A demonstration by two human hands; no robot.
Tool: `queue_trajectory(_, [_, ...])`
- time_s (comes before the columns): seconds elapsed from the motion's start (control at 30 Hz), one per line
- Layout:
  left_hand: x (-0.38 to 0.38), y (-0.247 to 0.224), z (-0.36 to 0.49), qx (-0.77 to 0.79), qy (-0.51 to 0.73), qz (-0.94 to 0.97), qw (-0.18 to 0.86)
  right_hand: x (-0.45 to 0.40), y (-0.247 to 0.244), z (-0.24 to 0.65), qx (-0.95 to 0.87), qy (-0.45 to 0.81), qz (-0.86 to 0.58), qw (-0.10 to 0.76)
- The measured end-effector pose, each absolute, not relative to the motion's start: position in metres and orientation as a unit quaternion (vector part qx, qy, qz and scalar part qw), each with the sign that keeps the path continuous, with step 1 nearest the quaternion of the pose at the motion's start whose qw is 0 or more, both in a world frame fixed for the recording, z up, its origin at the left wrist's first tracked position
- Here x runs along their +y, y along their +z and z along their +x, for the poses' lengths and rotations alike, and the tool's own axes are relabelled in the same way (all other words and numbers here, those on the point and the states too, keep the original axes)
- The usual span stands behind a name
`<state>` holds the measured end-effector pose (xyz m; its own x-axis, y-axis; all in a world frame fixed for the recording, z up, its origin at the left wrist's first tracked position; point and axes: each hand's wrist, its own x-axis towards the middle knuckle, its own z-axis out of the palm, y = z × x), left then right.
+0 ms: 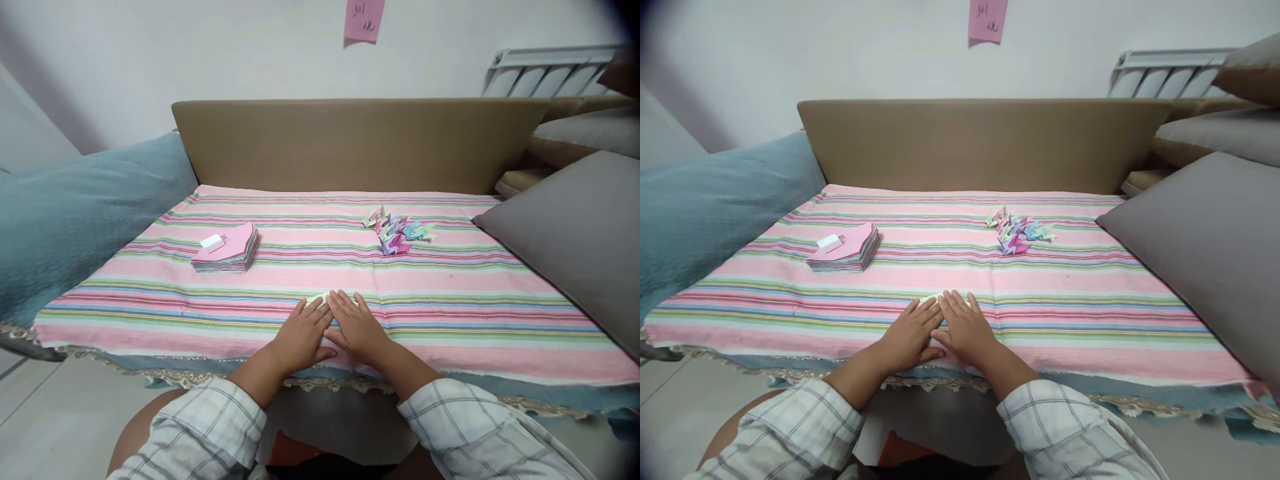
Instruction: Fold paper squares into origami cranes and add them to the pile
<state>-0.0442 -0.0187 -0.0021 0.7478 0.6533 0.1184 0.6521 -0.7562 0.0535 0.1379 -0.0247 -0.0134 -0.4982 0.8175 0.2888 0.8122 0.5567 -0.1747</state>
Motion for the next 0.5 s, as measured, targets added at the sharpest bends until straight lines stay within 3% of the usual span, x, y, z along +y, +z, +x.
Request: queue_trajectory(0.5, [-0.015,-0.003,-0.047,0.350,0.065,0.934,0.027,-0.029,-0.027,0.149,-0.847,0.004,-0.518,0.117])
